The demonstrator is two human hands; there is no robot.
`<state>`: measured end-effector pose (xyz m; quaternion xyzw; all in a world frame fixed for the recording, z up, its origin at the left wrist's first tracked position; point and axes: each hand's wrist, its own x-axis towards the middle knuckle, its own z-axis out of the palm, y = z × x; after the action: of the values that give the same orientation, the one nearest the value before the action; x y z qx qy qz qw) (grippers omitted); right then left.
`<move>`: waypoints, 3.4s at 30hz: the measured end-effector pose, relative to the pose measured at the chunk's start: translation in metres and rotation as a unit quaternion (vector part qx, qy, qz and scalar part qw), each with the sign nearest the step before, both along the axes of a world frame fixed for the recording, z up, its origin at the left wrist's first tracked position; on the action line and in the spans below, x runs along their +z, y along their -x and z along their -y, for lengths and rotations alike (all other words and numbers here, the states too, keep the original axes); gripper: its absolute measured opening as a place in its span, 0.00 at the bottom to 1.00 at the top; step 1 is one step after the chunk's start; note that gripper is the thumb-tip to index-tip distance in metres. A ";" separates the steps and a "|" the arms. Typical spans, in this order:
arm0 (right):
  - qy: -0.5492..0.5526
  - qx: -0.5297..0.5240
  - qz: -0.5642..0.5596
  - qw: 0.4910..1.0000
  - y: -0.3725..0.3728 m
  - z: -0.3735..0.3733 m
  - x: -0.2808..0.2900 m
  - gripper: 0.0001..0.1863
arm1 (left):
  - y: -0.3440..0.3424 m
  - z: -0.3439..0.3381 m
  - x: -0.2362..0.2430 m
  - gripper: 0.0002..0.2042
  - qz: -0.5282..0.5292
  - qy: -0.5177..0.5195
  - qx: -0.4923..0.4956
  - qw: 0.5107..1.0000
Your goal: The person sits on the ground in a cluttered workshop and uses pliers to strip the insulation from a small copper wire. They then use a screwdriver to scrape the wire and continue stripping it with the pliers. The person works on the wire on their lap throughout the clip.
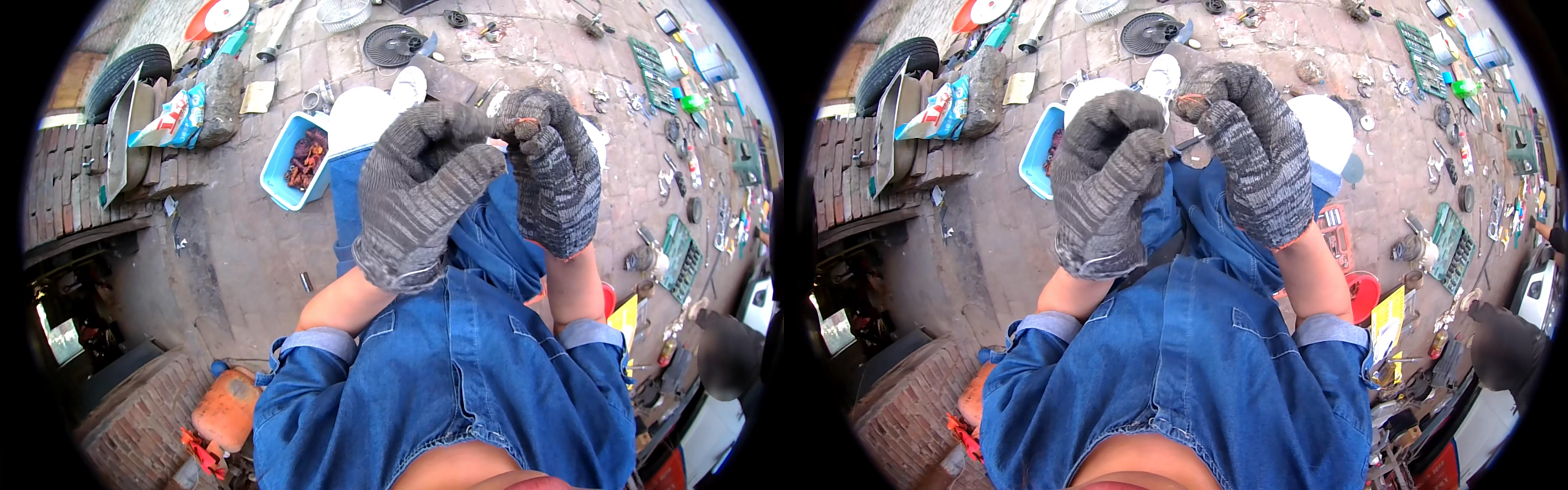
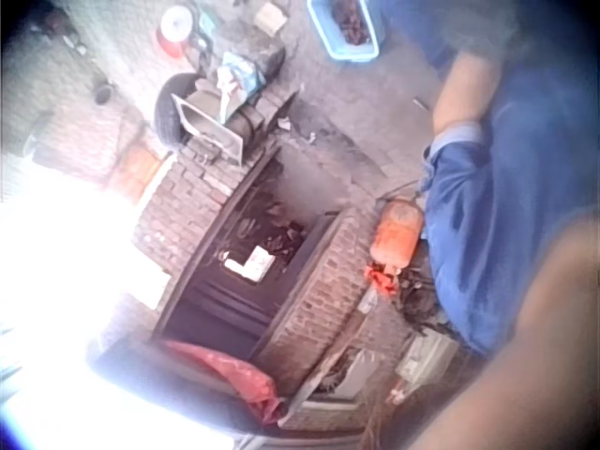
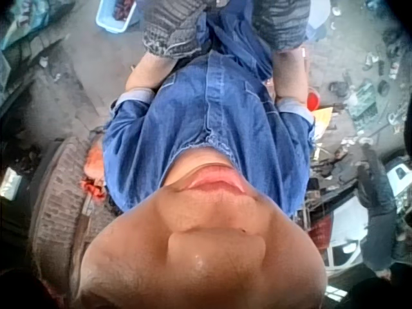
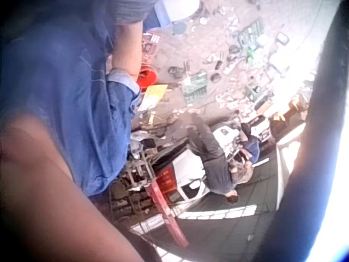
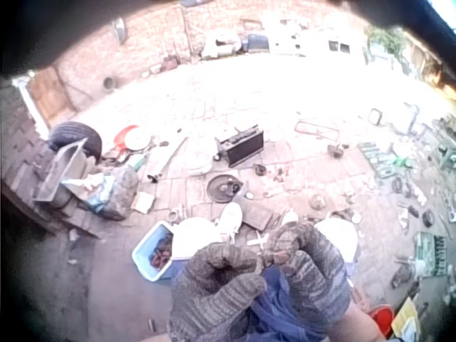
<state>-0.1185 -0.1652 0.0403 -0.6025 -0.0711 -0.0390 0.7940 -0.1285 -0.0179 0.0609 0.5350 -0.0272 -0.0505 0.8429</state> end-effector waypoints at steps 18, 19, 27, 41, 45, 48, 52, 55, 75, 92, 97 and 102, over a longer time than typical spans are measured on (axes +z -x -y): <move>0.261 0.003 0.019 0.965 0.008 0.003 -0.031 0.22 | -0.016 -0.003 -0.005 0.09 0.361 -0.362 0.154 0.846; 0.278 0.002 0.025 0.960 0.009 0.004 -0.031 0.22 | -0.015 -0.003 -0.004 0.08 0.293 -0.298 0.123 0.900; -0.162 0.137 -0.166 0.963 0.001 -0.002 -0.017 0.12 | -0.018 -0.013 -0.002 0.08 -0.038 -0.016 -0.040 0.998; 0.481 -0.098 0.309 0.814 0.005 0.003 -0.005 0.16 | -0.017 -0.017 -0.002 0.12 0.046 -0.095 -0.038 0.994; 0.310 -0.079 0.136 0.938 0.008 -0.006 0.003 0.08 | -0.014 -0.020 0.001 0.11 0.037 -0.162 -0.027 0.986; 0.286 -0.070 0.125 0.947 0.009 -0.006 0.011 0.09 | -0.012 -0.021 -0.001 0.09 0.072 -0.192 0.003 0.979; 0.292 -0.052 0.111 0.948 0.011 -0.005 0.024 0.10 | -0.011 -0.023 -0.001 0.07 0.131 -0.245 0.038 0.960; 0.305 -0.073 0.156 0.937 0.007 -0.007 0.020 0.08 | -0.011 -0.021 -0.004 0.07 0.184 -0.261 0.055 0.946; 0.110 0.010 0.020 0.994 0.002 -0.007 -0.015 0.11 | -0.030 -0.028 -0.032 0.09 0.390 -0.309 0.108 0.861; 0.379 -0.043 0.202 0.902 -0.001 0.006 0.019 0.11 | -0.027 -0.026 -0.022 0.10 0.453 -0.434 0.058 0.777; 0.480 -0.164 0.388 0.770 -0.002 0.008 0.014 0.13 | -0.019 -0.019 -0.013 0.08 0.301 -0.341 -0.002 0.890; 0.024 -0.056 -0.077 0.995 0.016 -0.009 0.013 0.13 | -0.024 -0.014 -0.014 0.07 0.336 -0.287 -0.002 0.897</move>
<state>-0.1346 -0.1564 0.0532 -0.6258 0.0231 -0.0349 0.7788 -0.1047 -0.0037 0.0473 0.7390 -0.2943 0.1253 0.5929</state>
